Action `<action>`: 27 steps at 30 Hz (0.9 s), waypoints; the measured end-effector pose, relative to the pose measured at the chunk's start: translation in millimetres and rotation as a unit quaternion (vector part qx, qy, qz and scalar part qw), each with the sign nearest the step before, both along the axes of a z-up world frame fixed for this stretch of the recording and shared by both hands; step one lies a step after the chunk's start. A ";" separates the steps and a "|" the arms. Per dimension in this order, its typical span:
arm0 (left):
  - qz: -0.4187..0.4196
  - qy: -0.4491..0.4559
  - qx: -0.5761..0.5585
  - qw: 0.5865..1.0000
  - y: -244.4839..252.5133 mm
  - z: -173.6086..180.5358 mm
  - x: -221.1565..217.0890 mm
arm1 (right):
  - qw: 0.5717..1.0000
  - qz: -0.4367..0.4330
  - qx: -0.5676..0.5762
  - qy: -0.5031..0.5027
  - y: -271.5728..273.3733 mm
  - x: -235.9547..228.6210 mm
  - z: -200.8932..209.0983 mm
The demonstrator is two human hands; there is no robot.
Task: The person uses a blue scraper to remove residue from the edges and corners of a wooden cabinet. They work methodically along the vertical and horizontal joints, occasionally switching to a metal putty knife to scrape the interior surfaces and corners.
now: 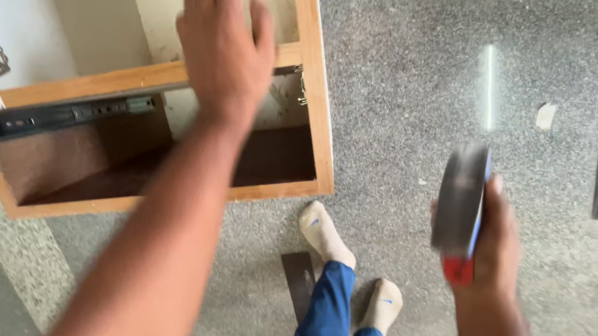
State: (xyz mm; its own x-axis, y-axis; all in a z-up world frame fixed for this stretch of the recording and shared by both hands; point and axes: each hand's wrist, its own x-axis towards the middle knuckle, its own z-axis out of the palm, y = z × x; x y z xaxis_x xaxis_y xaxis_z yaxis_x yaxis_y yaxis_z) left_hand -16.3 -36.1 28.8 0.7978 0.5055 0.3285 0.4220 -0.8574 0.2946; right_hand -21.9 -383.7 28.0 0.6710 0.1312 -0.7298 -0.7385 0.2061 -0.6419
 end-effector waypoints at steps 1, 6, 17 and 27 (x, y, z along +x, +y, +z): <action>0.012 -0.016 -0.020 1.000 -23.7 12.1 -6.6 | 1.000 -0.008 0.013 0.020 -9.8 -11.1 -2.1; 0.025 0.074 -0.139 0.987 -151.4 36.2 -81.4 | 0.992 0.034 -0.045 0.112 -24.2 -59.8 -0.2; 0.027 0.123 -0.179 0.976 -147.2 10.1 -106.3 | 0.992 0.126 0.022 0.003 23.1 -59.8 -6.2; 0.099 0.176 -0.121 0.972 -90.6 -29.4 -96.2 | 0.872 0.342 -0.157 -0.314 79.4 -50.3 -3.3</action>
